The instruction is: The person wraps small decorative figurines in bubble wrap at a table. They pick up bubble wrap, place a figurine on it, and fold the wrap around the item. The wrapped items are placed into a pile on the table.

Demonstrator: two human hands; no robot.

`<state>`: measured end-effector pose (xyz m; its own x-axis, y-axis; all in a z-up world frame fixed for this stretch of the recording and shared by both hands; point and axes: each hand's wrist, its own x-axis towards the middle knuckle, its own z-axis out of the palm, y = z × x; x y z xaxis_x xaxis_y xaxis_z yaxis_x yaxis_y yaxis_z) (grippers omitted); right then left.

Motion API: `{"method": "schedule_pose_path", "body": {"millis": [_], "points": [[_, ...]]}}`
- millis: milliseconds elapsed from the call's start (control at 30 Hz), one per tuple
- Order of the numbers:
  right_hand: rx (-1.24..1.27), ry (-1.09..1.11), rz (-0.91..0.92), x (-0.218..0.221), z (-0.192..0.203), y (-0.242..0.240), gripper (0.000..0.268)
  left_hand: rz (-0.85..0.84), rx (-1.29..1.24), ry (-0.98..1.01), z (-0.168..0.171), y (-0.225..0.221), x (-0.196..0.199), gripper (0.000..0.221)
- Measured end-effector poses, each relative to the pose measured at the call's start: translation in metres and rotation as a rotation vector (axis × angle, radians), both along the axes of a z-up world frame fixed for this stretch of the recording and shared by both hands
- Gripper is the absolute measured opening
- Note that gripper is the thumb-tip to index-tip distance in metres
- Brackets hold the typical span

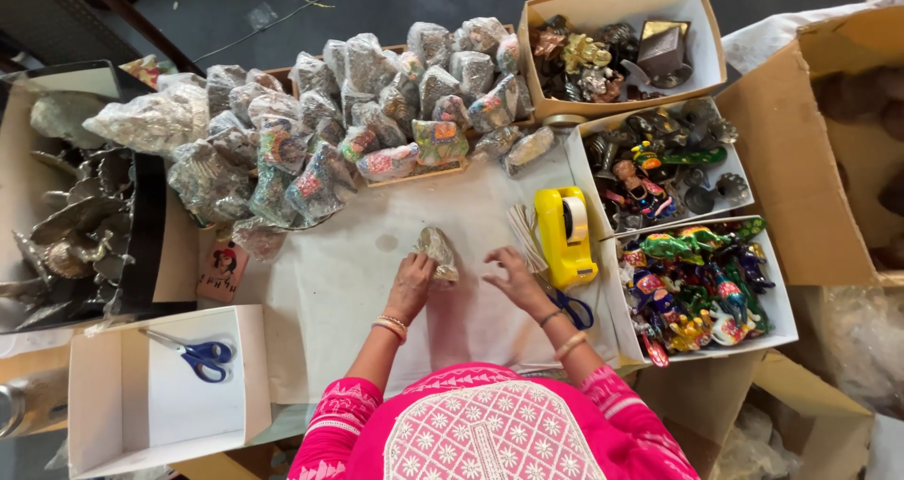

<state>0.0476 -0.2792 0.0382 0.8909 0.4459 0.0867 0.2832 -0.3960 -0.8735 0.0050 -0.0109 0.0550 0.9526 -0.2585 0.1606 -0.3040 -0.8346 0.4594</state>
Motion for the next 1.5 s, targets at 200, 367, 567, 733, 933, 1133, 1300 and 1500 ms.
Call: {"method": "schedule_pose_path", "body": {"millis": [200, 367, 567, 733, 933, 1133, 1300, 1500], "points": [[-0.034, -0.078, -0.478, -0.031, 0.028, -0.072, 0.019, -0.068, 0.029, 0.012, -0.005, 0.002, 0.009, 0.024], [-0.216, -0.034, -0.722, -0.037, 0.072, -0.103, 0.012, -0.101, 0.041, 0.029, -0.015, 0.003, 0.011, 0.022], [-0.403, -0.188, -0.690, -0.016, 0.054, -0.131, 0.019, -0.136, 0.074, 0.005, -0.012, 0.007, 0.014, 0.022], [-0.648, 0.063, -0.629, 0.003, 0.037, -0.137, 0.020, -0.152, 0.060, 0.009, -0.020, 0.010, 0.014, 0.022], [-0.515, 0.074, -0.598, 0.013, 0.001, -0.164, 0.020, -0.187, 0.027, 0.024, -0.006, 0.017, 0.017, 0.021], [-0.263, 0.037, -0.702, 0.006, -0.008, -0.162, 0.023, -0.232, 0.038, 0.005, -0.005, 0.034, 0.023, 0.021], [0.025, 0.259, -0.749, -0.003, -0.017, -0.158, 0.015, -0.247, -0.001, 0.017, -0.002, 0.036, 0.024, 0.027], [0.167, 0.222, -0.840, -0.027, 0.011, -0.133, 0.035, -0.248, -0.030, 0.043, -0.001, 0.038, 0.024, 0.035]]}}
